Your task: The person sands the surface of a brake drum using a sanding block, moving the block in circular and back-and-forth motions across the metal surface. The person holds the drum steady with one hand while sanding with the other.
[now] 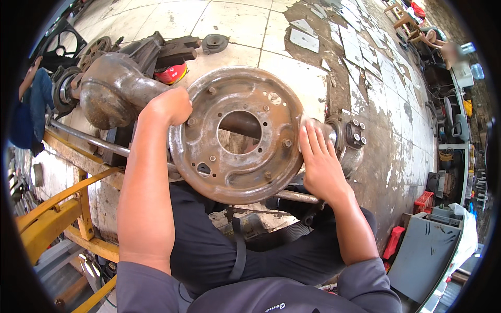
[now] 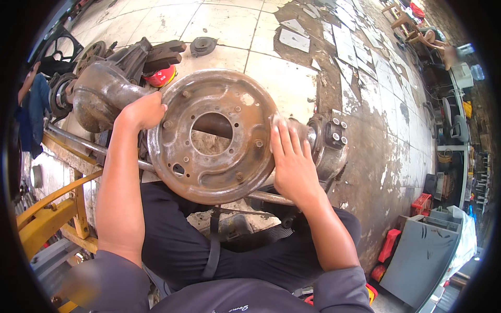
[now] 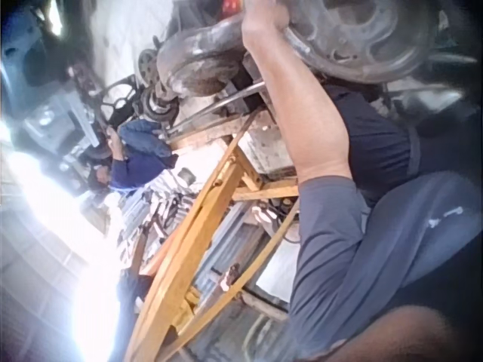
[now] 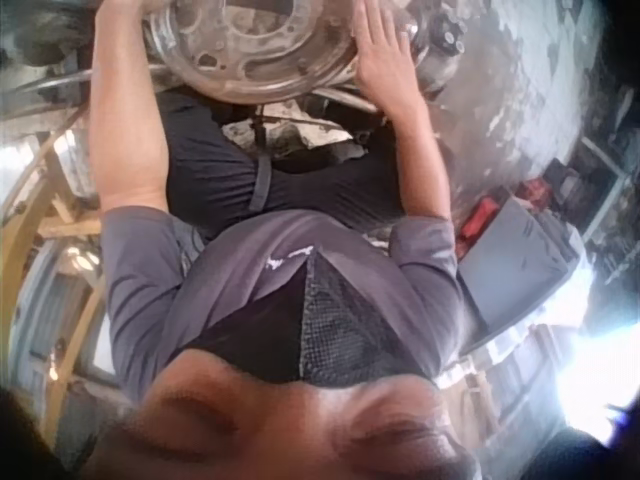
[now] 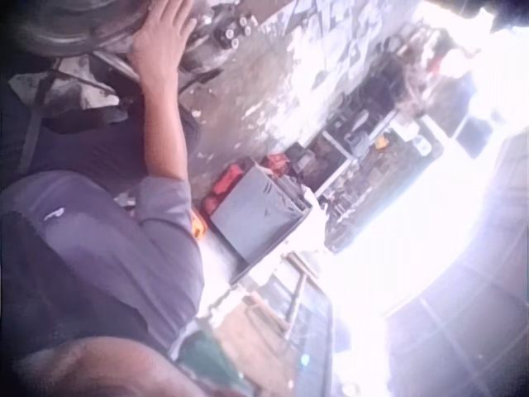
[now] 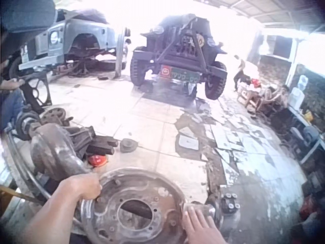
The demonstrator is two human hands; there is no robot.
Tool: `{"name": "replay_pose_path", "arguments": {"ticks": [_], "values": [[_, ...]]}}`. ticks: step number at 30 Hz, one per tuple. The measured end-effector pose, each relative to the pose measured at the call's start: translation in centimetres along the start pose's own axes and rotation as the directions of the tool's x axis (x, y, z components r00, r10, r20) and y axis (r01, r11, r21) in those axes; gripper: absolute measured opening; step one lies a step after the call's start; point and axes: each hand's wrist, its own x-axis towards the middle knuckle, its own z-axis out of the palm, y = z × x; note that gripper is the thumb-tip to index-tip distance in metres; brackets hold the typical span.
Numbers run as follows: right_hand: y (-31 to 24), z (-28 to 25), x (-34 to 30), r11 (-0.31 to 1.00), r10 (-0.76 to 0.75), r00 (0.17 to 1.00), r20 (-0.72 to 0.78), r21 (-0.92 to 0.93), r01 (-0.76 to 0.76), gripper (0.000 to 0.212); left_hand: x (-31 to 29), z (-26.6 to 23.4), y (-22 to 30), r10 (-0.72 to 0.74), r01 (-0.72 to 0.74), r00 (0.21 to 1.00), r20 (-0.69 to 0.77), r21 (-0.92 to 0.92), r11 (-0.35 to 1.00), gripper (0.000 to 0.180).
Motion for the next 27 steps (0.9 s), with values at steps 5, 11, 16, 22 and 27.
{"name": "replay_pose_path", "arguments": {"ticks": [5, 11, 16, 22, 27], "values": [[-1.5, 0.0, -3.5, 1.000, -0.010, 0.994, 0.110, -0.012, 0.011, 0.072, 0.6, 0.5, -0.1, 0.021, -0.029, 0.998, 0.059, 0.133, 0.991, 0.038], [-0.4, 0.4, 0.7, 0.994, -0.021, 0.998, -0.058, -0.110, 0.015, 0.069, 0.9, 0.6, -0.8, 0.056, -0.062, 0.997, 0.046, 0.141, 0.988, 0.040], [-1.6, 0.6, -3.8, 1.000, 0.012, 0.996, 0.093, -0.015, -0.010, 0.072, -0.2, -0.1, 0.3, -0.011, 0.011, 1.000, 0.013, 0.014, 1.000, 0.040], [-0.2, 1.0, 0.9, 0.997, 0.026, 0.996, -0.088, -0.065, -0.032, 0.070, 0.9, 0.7, -0.6, 0.040, -0.042, 0.999, 0.016, 0.103, 0.994, 0.040], [-1.7, 0.7, -2.6, 0.999, 0.011, 0.998, 0.062, -0.040, -0.009, 0.069, 0.6, 1.2, -0.8, 0.044, -0.036, 0.997, -0.063, 0.120, 0.992, 0.030]]}}
